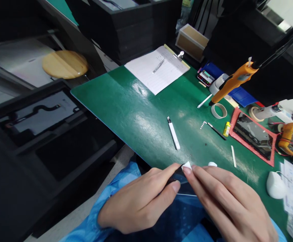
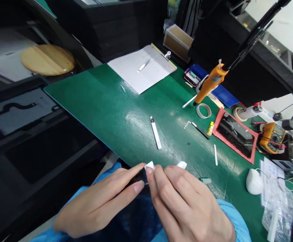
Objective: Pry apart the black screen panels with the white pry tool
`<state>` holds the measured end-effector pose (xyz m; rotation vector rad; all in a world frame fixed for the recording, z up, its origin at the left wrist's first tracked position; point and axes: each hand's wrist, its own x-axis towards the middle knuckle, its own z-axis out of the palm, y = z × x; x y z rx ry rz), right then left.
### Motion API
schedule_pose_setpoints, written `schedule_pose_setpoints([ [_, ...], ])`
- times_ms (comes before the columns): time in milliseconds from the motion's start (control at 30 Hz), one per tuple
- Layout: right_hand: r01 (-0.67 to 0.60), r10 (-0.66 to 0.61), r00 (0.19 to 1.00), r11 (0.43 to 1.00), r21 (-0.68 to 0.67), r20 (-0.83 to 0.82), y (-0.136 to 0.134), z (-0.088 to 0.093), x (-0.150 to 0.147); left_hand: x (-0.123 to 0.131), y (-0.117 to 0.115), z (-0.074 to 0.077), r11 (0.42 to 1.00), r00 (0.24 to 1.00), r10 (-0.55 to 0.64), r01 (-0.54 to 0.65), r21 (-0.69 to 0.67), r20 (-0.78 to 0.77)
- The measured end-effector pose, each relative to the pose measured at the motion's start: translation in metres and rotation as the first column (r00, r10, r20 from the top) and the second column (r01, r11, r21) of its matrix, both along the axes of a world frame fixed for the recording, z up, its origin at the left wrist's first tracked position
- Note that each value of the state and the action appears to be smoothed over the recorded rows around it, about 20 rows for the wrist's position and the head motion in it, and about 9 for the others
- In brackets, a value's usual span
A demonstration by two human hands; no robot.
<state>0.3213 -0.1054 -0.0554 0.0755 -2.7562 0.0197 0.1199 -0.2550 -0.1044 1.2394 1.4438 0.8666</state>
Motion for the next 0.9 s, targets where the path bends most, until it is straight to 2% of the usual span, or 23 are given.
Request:
schedule_pose_setpoints([
  [133,0.032,-0.032,0.999,0.999,-0.022,0.008,-0.003,0.001,-0.003,0.004,0.001,0.008,0.999,0.999,0.032,-0.032,-0.043,0.006],
  [267,0.097,-0.097,0.995,0.993,-0.07,-0.008,-0.007,-0.002,0.0,0.009,0.002,0.007,0.998,0.999,0.051,-0.051,-0.047,0.005],
  [467,0.128,-0.136,0.99,0.976,-0.175,-0.035,-0.012,-0.015,0.008,0.016,0.001,0.006,0.992,0.993,0.121,-0.12,0.047,-0.006],
  [567,0.143,-0.154,0.988,0.961,-0.235,-0.029,-0.015,-0.018,0.012,0.02,-0.003,0.002,0.984,0.986,0.164,-0.161,0.071,-0.033],
  [767,0.158,-0.17,0.985,0.939,-0.305,-0.013,-0.018,-0.015,0.006,0.03,-0.016,-0.018,0.958,0.969,0.248,-0.242,0.151,-0.022],
  [900,0.197,-0.215,0.976,0.924,-0.327,-0.02,-0.018,-0.005,-0.001,0.024,-0.013,-0.016,0.959,0.97,0.239,-0.242,0.148,0.037],
])
